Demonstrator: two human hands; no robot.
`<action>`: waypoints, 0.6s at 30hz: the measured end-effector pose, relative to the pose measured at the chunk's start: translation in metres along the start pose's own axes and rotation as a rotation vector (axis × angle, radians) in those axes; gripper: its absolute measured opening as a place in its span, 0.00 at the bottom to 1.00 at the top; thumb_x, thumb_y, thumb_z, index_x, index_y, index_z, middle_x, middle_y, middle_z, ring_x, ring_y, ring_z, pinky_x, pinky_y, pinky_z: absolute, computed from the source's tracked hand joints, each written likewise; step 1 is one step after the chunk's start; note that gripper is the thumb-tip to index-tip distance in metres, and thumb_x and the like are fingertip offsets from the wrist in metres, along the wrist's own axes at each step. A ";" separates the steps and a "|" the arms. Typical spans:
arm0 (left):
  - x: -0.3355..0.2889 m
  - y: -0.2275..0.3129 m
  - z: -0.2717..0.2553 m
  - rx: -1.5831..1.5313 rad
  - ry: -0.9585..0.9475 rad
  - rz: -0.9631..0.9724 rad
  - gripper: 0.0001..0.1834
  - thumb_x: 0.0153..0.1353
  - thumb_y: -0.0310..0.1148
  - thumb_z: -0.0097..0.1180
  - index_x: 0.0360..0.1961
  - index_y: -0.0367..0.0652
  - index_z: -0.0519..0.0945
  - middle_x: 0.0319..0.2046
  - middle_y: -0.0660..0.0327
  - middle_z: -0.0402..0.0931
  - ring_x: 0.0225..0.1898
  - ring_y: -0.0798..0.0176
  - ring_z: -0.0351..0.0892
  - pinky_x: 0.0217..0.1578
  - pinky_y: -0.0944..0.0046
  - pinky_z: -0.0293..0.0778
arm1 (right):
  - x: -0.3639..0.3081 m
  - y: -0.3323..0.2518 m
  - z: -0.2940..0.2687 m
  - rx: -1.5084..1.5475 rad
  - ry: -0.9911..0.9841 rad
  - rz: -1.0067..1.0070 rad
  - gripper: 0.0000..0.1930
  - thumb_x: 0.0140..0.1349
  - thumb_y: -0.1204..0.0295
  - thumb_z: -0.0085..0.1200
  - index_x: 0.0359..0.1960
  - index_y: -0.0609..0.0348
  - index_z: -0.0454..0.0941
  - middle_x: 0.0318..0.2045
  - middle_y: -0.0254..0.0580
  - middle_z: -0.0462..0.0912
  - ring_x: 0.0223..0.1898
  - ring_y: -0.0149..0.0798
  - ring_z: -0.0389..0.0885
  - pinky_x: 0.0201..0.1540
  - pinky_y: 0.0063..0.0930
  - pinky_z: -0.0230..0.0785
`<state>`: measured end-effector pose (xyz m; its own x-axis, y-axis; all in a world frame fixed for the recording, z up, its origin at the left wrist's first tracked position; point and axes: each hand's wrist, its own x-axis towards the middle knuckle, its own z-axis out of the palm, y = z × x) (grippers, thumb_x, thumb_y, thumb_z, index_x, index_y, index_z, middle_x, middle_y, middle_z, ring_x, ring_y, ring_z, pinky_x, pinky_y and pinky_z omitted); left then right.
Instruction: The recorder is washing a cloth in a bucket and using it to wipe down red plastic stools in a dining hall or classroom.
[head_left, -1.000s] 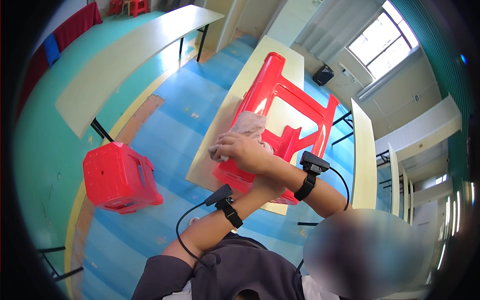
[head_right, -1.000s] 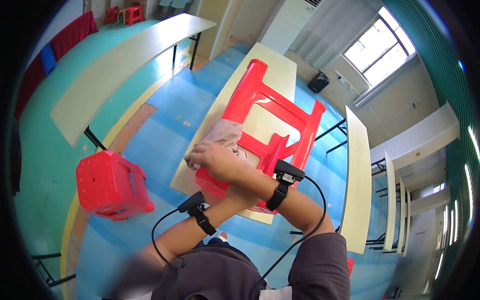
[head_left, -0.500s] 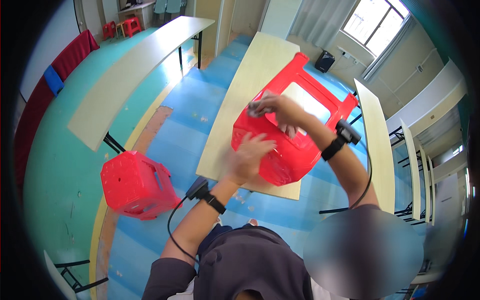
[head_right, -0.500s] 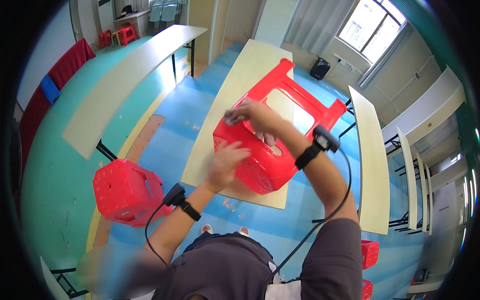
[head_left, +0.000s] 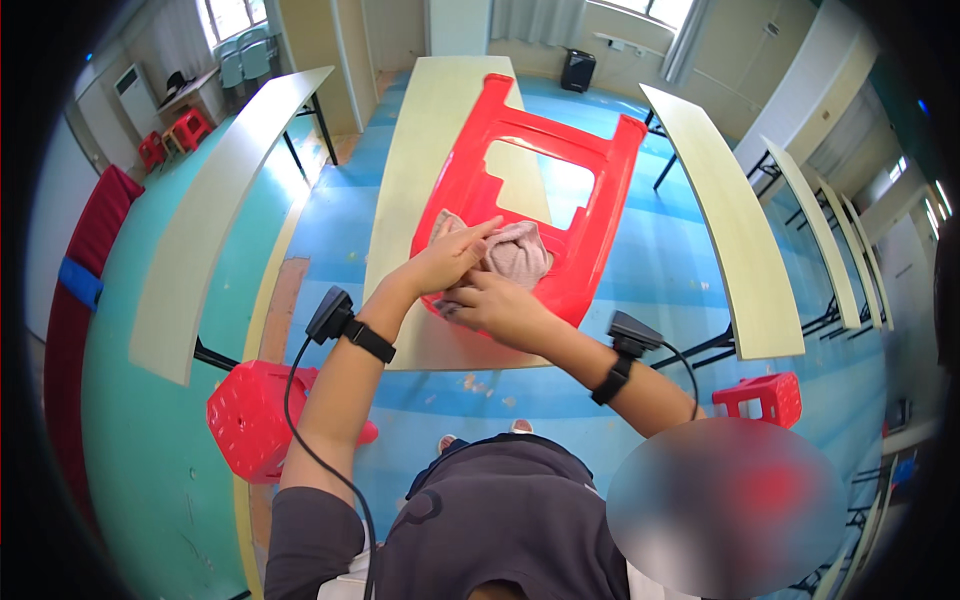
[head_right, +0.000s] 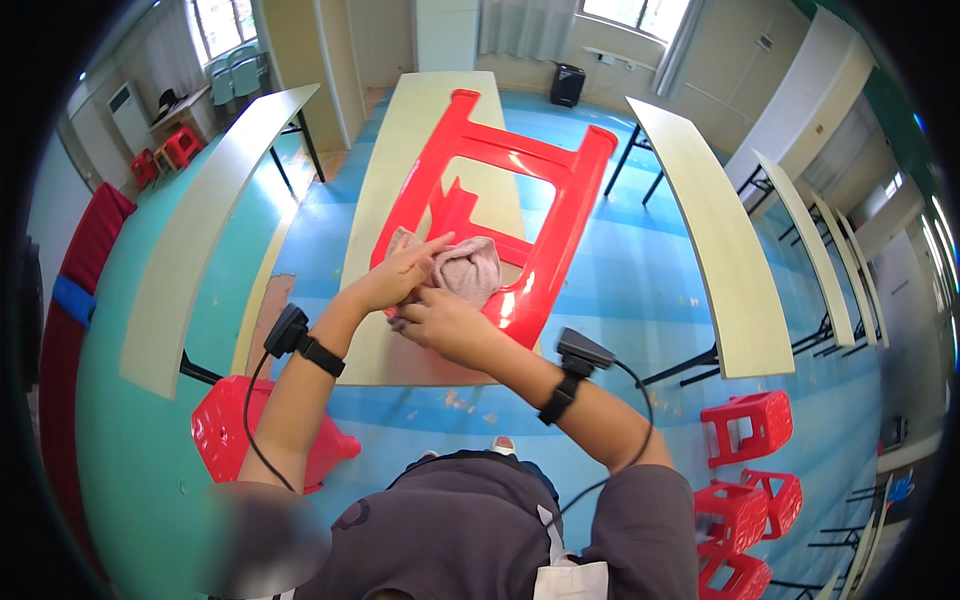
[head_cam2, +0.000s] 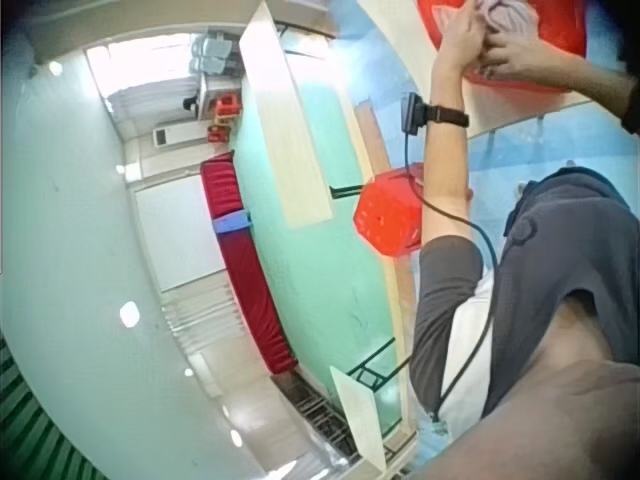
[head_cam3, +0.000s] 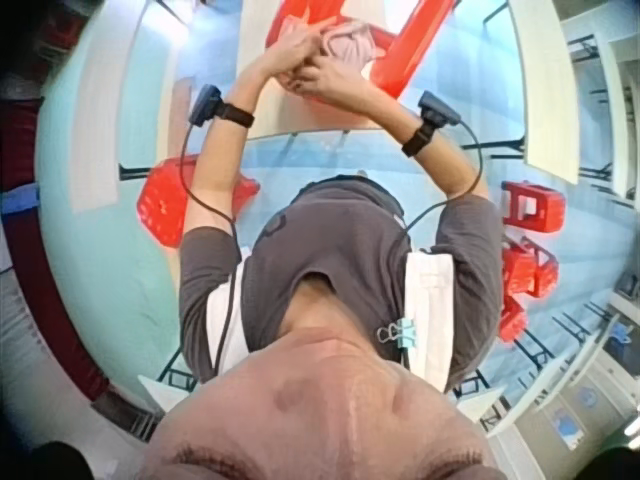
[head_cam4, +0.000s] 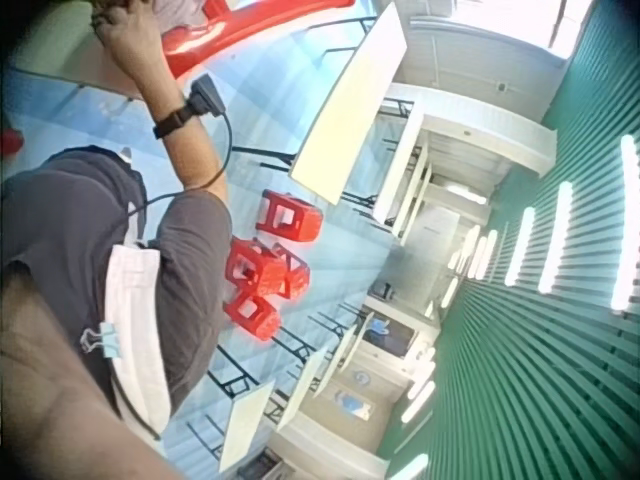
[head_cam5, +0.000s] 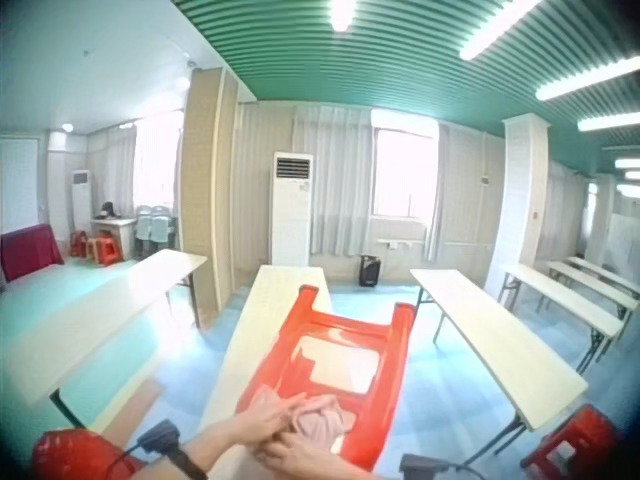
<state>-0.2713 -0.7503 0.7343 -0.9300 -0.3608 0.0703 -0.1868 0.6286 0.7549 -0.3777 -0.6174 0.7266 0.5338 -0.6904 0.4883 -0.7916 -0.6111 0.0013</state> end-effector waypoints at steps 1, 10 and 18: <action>-0.004 -0.001 0.005 0.001 -0.011 -0.001 0.22 0.69 0.40 0.38 0.63 0.49 0.65 0.58 0.52 0.67 0.66 0.51 0.55 0.67 0.43 0.30 | -0.014 -0.001 -0.012 0.056 0.087 -0.008 0.09 0.51 0.75 0.51 0.34 0.56 0.80 0.44 0.37 0.78 0.45 0.43 0.76 0.48 0.34 0.71; 0.011 0.036 0.042 0.521 0.615 0.252 0.26 0.63 0.42 0.48 0.61 0.45 0.67 0.66 0.52 0.53 0.66 0.41 0.48 0.66 0.44 0.43 | -0.080 0.001 -0.043 0.305 0.323 0.463 0.17 0.44 0.86 0.52 0.37 0.55 0.80 0.42 0.44 0.80 0.40 0.47 0.79 0.40 0.35 0.72; 0.011 0.005 0.049 0.432 0.551 0.127 0.38 0.64 0.58 0.40 0.69 0.48 0.50 0.66 0.48 0.53 0.68 0.38 0.44 0.66 0.41 0.41 | -0.137 0.024 -0.079 0.012 0.388 0.474 0.14 0.46 0.85 0.50 0.33 0.55 0.80 0.38 0.41 0.80 0.43 0.47 0.77 0.46 0.35 0.70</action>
<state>-0.2982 -0.7173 0.7069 -0.6790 -0.4910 0.5457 -0.3026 0.8645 0.4013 -0.4935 -0.5064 0.7287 -0.0251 -0.6985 0.7152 -0.9117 -0.2775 -0.3031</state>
